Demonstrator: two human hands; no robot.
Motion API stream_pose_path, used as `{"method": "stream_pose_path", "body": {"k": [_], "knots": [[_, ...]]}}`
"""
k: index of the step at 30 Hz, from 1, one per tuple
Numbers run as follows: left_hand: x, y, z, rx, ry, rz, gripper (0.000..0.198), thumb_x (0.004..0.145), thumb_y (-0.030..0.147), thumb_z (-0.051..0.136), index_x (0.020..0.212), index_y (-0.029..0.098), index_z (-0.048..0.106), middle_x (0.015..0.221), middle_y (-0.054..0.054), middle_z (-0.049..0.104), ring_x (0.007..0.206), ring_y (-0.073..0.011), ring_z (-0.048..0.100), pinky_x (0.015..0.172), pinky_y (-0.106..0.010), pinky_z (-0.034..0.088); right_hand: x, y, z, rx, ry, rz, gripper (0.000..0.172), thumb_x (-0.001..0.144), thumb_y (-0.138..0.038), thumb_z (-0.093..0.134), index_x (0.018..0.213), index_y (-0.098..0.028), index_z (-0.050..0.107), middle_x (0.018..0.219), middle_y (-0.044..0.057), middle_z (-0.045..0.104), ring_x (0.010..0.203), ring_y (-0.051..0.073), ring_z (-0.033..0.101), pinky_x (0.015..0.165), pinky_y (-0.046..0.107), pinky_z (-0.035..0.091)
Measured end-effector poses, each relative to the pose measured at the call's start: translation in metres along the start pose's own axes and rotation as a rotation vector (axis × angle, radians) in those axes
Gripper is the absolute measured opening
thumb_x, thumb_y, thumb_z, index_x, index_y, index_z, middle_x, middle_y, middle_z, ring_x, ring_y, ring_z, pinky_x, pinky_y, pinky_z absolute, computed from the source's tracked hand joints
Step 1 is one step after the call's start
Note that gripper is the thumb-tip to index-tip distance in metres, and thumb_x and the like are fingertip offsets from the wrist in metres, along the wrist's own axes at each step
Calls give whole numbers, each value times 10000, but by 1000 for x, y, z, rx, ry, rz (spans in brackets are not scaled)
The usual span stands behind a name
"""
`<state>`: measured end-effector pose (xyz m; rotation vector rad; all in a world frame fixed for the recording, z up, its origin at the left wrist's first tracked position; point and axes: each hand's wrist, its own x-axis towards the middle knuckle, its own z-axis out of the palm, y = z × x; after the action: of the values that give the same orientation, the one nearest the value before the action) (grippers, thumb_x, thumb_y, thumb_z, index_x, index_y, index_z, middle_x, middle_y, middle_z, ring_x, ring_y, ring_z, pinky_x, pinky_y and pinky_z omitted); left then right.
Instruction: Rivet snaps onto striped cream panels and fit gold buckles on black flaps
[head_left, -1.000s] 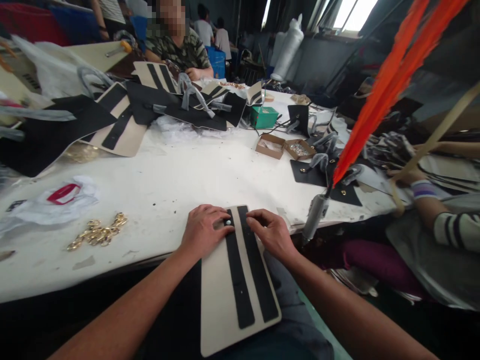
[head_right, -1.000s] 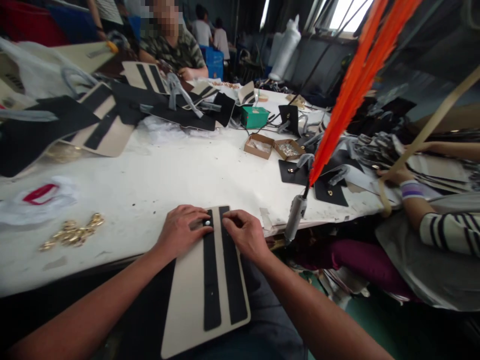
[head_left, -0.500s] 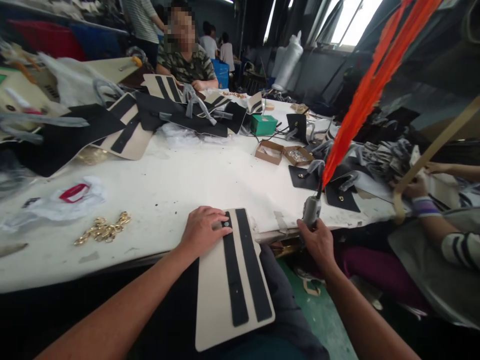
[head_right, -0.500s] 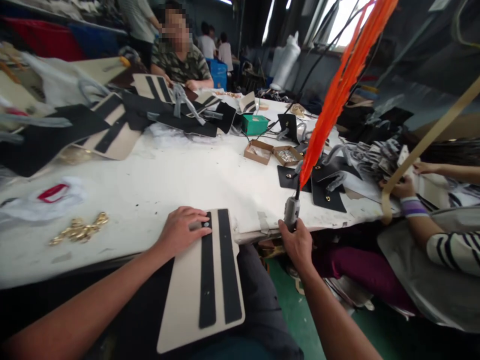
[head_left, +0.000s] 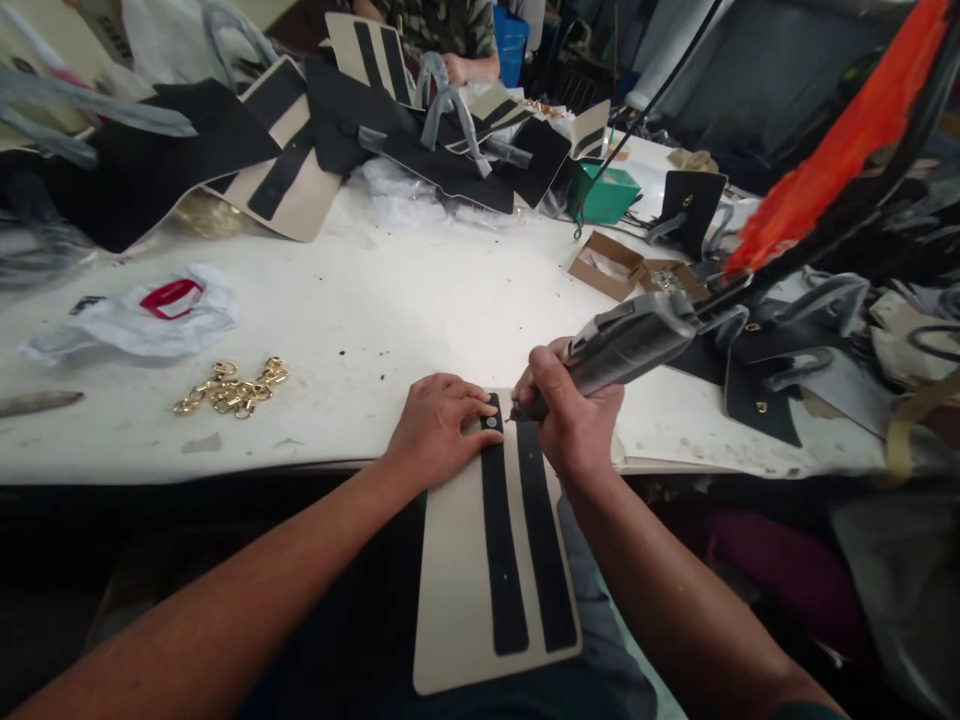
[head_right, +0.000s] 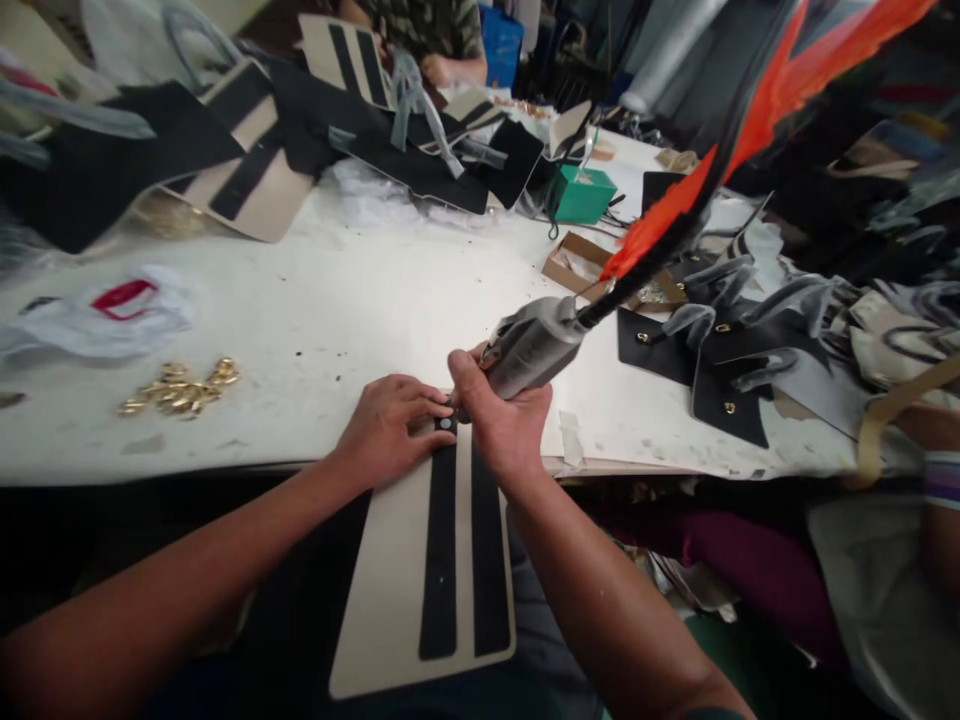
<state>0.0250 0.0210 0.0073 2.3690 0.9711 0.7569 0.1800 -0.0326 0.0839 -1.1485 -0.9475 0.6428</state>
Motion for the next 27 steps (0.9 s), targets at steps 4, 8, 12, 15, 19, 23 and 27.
{"method": "stream_pose_path", "body": {"k": [4, 8, 12, 15, 19, 23, 27], "knots": [[-1, -3, 1, -6, 11, 35, 227, 840, 422, 910, 1032, 334, 825, 1216, 27, 804, 1251, -318, 641, 1133, -561, 411, 4, 11, 7, -7, -47, -15, 358, 946, -484, 792, 806, -245, 565, 608, -65, 553, 509, 129, 551, 524, 272, 492], [-1, -4, 1, -15, -6, 24, 216, 858, 440, 893, 1038, 342, 826, 1223, 26, 802, 1238, -315, 639, 1132, -551, 412, 3, 15, 8, -73, -69, -32, 361, 982, -491, 754, 801, -249, 556, 635, -60, 552, 541, 139, 554, 551, 288, 505], [-1, -3, 1, -22, -23, 17, 226, 868, 456, 885, 1048, 332, 830, 1224, 21, 802, 1227, -312, 639, 1135, -546, 409, 2, 17, 9, -97, -74, -38, 355, 992, -466, 757, 784, -235, 585, 653, -41, 579, 570, 151, 570, 586, 311, 524], [-1, -3, 1, -24, -23, 21, 226, 871, 469, 881, 1039, 325, 837, 1210, 18, 805, 1217, -304, 641, 1131, -543, 414, 2, 18, 10, -70, -88, -29, 340, 990, -437, 766, 774, -232, 602, 632, -38, 582, 558, 152, 571, 585, 313, 527], [-1, -3, 1, -20, -18, 24, 242, 873, 483, 876, 1047, 318, 840, 1212, 9, 806, 1209, -299, 645, 1113, -547, 425, 3, 20, 11, -39, -71, -30, 341, 940, -448, 817, 782, -223, 614, 646, -32, 600, 573, 150, 583, 600, 308, 534], [-1, -2, 1, -10, -1, 33, 239, 865, 469, 886, 1041, 315, 837, 1189, 10, 809, 1202, -296, 651, 1097, -539, 433, 4, 20, 9, -54, -94, -22, 368, 926, -482, 808, 765, -222, 602, 649, -25, 594, 583, 148, 571, 590, 301, 526], [-1, -1, 1, 4, -14, 34, 229, 863, 451, 888, 1040, 318, 828, 1212, 16, 806, 1215, -302, 648, 1105, -539, 422, 4, 20, 6, -122, -149, -28, 402, 928, -520, 785, 735, -226, 591, 655, -15, 581, 592, 152, 559, 583, 303, 527]]}}
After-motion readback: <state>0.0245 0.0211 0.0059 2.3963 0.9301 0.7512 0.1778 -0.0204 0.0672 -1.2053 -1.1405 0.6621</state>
